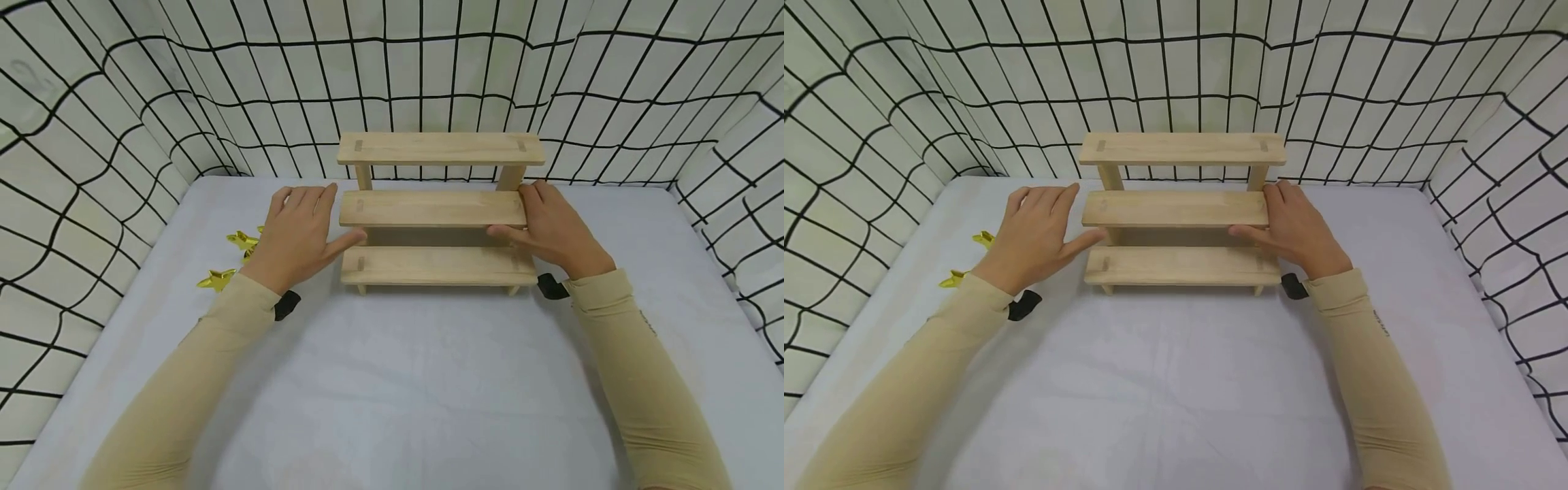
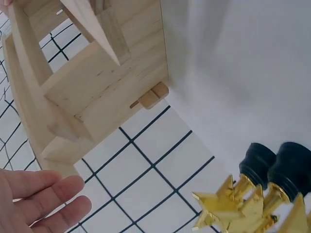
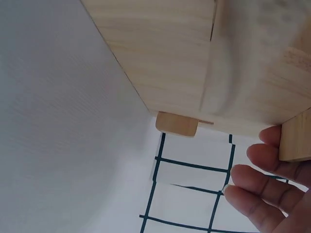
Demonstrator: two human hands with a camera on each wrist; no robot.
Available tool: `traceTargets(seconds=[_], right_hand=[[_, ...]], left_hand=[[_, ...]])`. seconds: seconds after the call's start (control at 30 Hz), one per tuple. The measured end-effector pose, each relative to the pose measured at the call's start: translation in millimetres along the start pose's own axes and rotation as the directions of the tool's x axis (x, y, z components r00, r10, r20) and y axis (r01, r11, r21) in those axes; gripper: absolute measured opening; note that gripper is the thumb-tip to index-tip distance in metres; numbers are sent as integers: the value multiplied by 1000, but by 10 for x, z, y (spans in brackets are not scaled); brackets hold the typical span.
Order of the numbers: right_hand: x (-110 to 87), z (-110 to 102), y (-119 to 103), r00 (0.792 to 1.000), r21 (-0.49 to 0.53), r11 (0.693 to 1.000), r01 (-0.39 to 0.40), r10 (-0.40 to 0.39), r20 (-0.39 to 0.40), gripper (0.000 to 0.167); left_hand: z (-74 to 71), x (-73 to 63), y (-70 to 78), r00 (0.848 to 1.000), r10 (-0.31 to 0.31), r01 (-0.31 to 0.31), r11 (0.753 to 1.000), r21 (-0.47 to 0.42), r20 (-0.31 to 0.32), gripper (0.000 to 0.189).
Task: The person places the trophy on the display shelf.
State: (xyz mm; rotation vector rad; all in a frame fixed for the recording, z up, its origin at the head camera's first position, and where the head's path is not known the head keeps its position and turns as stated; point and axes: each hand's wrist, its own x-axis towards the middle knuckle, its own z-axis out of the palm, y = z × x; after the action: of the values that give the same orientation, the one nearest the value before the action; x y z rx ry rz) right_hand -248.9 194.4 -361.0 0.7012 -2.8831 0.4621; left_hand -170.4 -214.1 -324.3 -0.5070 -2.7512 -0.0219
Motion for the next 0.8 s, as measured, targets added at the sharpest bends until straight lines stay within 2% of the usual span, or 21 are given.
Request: traceTargets(seconds=[0.17, 0.33, 0.57, 0.67, 0.8], right_hand=[[14, -34, -2, 1000, -17, 1000, 25, -24, 18, 88], [76, -63, -4, 998, 5, 999, 37, -37, 45, 89], [95, -87, 1, 996, -3, 1000, 0, 1, 88, 92], [85, -85, -5, 996, -15, 1000, -2, 3, 91, 93], [55, -85, -19, 997, -35, 999, 7, -5, 76, 92]], left_hand=[[-100, -188, -68, 992, 38, -39, 999, -1, -123, 100], [-227, -342, -175, 981, 11, -11, 1000, 0, -196, 106], [-385, -556, -350, 944, -28, 26, 1000, -12, -328, 98], [-403, -682, -410, 934, -67, 60, 998, -33, -352, 98], [-392, -868, -472, 935, -162, 136, 985, -103, -315, 100]])
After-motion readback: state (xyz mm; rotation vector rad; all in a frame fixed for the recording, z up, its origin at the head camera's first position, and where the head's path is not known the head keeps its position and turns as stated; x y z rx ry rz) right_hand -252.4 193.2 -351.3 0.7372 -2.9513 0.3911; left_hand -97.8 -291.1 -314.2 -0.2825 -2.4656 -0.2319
